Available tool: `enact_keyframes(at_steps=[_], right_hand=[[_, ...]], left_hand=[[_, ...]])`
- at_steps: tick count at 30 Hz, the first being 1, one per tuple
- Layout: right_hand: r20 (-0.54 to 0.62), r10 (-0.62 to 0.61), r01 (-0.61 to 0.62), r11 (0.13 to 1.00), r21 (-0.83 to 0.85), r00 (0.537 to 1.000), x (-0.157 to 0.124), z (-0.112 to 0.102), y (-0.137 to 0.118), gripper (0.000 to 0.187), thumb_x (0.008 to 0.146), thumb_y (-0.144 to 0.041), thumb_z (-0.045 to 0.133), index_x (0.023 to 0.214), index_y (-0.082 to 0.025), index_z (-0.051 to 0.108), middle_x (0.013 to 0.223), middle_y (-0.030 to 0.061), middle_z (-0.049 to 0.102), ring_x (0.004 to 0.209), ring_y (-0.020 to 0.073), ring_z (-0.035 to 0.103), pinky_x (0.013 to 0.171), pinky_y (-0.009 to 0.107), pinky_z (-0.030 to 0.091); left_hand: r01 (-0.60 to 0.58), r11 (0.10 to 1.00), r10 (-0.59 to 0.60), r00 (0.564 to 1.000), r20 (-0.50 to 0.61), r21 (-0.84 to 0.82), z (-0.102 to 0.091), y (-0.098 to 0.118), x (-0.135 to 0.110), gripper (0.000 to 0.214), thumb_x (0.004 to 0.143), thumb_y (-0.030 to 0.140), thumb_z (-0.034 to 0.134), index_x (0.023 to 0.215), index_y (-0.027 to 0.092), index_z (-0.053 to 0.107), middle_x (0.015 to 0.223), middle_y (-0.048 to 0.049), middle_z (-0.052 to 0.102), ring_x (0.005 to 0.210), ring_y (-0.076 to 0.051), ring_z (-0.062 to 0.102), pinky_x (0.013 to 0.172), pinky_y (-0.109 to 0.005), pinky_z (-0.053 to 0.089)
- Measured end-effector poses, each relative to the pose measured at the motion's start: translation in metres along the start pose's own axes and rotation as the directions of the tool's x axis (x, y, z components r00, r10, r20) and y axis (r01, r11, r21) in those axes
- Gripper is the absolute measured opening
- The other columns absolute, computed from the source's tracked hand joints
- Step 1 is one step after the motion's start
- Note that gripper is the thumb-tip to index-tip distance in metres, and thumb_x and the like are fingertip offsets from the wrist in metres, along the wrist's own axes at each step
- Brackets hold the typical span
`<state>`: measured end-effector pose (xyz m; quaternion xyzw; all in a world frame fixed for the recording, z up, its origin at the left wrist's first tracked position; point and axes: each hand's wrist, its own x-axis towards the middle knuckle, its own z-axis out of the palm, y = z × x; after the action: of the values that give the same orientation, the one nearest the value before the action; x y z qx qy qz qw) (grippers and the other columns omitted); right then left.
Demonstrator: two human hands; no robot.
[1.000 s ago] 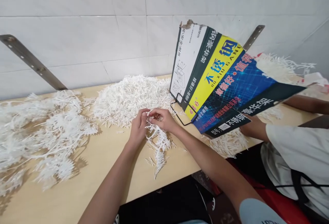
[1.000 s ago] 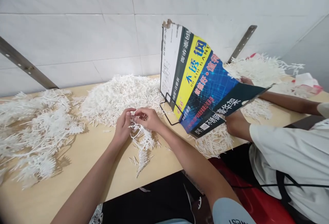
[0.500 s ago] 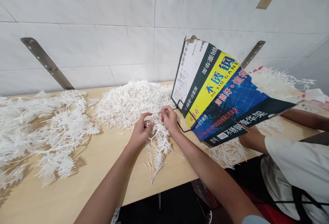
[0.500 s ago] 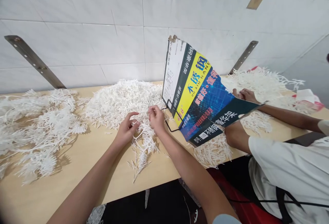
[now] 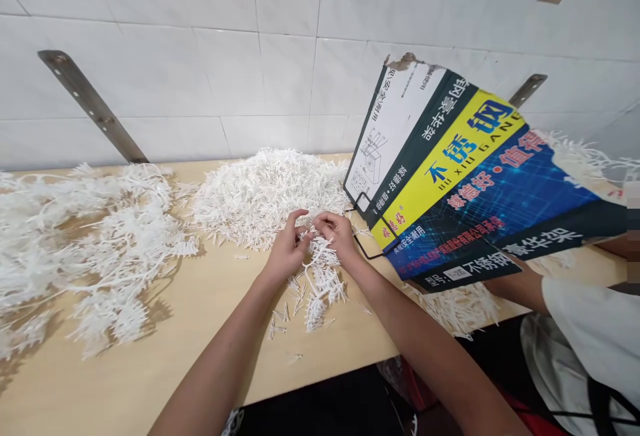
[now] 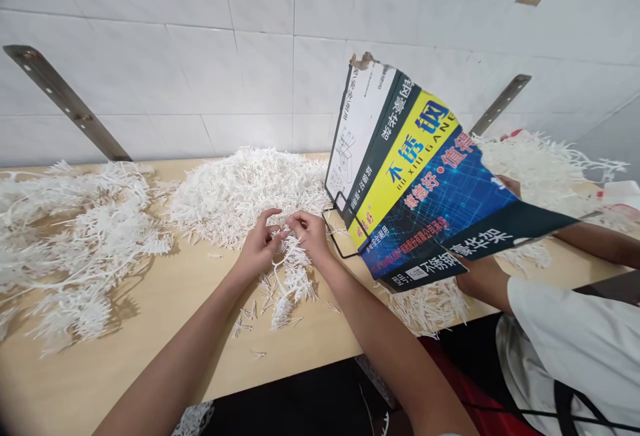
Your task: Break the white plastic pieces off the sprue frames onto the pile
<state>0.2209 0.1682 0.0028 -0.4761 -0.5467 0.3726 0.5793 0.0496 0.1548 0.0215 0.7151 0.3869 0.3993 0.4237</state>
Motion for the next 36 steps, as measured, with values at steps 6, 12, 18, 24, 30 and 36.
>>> enact_keyframes(at_steps=[6,12,18,24,30,36], right_hand=[[-0.292,-0.032,0.017,0.999,-0.051,0.956,0.008,-0.015,0.003,0.042,0.099,-0.059,0.047,0.083,-0.022,0.06,0.07,-0.0003,0.054,0.058,0.0144,0.046,0.053,0.025,0.04],[0.116,-0.224,0.241,0.958,-0.158,0.968,-0.005,-0.002,-0.023,0.03,0.099,-0.045,0.058,0.107,-0.022,0.076,0.104,0.0074,0.073,0.09,0.0209,0.067,0.078,0.031,0.051],[0.091,-0.05,0.065,0.983,-0.174,0.995,-0.008,0.005,-0.014,0.032,0.092,-0.047,0.067,0.08,-0.019,0.078,0.08,0.0056,0.077,0.077,0.0214,0.069,0.073,0.031,0.05],[-0.363,0.054,-0.07,0.997,-0.031,0.93,0.005,-0.008,-0.002,0.046,0.098,-0.058,0.054,0.087,-0.017,0.071,0.071,0.0038,0.066,0.057,0.0148,0.051,0.053,0.027,0.041],[0.109,-0.223,0.236,0.963,-0.13,0.969,-0.011,0.0,-0.03,0.037,0.093,-0.023,0.057,0.127,-0.025,0.07,0.127,0.0083,0.067,0.112,0.0239,0.063,0.085,0.033,0.053],[0.226,-0.281,0.314,0.941,-0.126,0.933,-0.019,-0.001,-0.038,0.045,0.082,-0.007,0.056,0.119,-0.024,0.075,0.117,0.0086,0.069,0.111,0.0256,0.065,0.081,0.035,0.053]], left_hand=[[0.02,1.0,-0.019,0.998,0.065,-0.002,0.003,0.004,-0.003,0.042,0.097,0.029,0.055,0.138,0.026,0.045,0.069,0.0074,0.055,0.049,-0.011,0.036,0.056,-0.025,0.03],[-0.011,1.0,0.011,1.0,0.011,-0.018,0.005,-0.001,-0.004,0.047,0.1,0.035,0.053,0.144,0.027,0.039,0.07,0.0074,0.056,0.05,-0.012,0.04,0.055,-0.025,0.032],[0.001,0.999,-0.001,1.0,-0.008,0.045,0.005,-0.003,-0.002,0.052,0.098,0.031,0.055,0.146,0.025,0.037,0.066,0.0087,0.056,0.049,-0.012,0.04,0.055,-0.025,0.031],[0.009,1.0,-0.009,0.999,0.031,-0.008,0.004,0.005,-0.007,0.047,0.095,0.031,0.057,0.139,0.025,0.043,0.063,0.0102,0.049,0.046,-0.01,0.035,0.052,-0.024,0.029],[0.029,0.998,-0.027,0.999,-0.036,0.048,0.006,0.009,-0.008,0.05,0.094,0.034,0.058,0.14,0.024,0.041,0.07,0.0075,0.061,0.044,-0.009,0.034,0.051,-0.024,0.027],[0.032,0.995,-0.022,0.993,-0.119,0.09,0.003,0.009,-0.007,0.058,0.09,0.034,0.064,0.142,0.023,0.038,0.074,0.0068,0.058,0.053,-0.011,0.042,0.055,-0.024,0.03]])
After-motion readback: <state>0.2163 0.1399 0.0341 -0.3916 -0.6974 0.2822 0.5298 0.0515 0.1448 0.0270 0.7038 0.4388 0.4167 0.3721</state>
